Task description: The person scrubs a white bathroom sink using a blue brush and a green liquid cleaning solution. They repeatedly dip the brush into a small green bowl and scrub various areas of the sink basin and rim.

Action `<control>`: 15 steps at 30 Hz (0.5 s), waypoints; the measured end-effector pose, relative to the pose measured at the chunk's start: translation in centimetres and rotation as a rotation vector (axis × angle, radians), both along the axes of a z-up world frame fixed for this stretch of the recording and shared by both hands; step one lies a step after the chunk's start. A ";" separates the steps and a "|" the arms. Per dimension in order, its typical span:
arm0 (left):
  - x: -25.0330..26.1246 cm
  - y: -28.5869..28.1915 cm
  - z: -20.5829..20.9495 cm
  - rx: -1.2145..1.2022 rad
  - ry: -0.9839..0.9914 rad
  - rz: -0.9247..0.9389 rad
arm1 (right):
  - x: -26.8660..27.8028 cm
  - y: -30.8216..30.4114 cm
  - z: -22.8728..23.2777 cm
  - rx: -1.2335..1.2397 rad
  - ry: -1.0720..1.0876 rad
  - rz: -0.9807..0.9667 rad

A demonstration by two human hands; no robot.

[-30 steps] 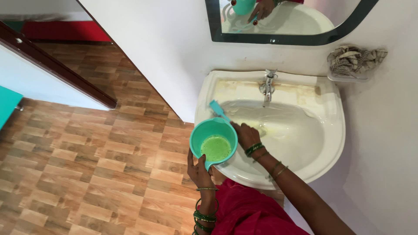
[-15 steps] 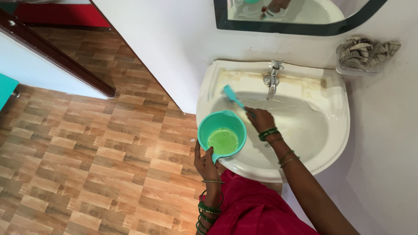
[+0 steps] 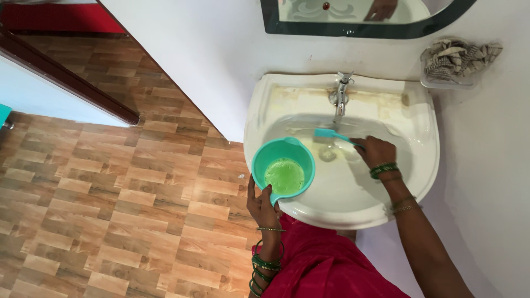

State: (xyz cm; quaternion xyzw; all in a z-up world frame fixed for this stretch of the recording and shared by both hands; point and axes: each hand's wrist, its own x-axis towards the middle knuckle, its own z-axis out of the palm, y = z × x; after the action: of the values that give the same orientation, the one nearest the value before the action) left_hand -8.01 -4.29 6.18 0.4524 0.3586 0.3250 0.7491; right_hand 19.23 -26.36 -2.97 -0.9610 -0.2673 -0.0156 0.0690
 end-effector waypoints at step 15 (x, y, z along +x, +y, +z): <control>0.7 -0.7 -1.4 0.000 -0.005 -0.048 | -0.9 9.0 -0.1 0.277 -0.065 0.129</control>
State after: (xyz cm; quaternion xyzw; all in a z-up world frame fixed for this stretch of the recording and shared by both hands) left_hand -7.32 -5.02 4.77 0.4603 0.3456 0.3080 0.7575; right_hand 18.32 -17.34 -3.12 -0.9222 -0.3257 -0.0788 0.1932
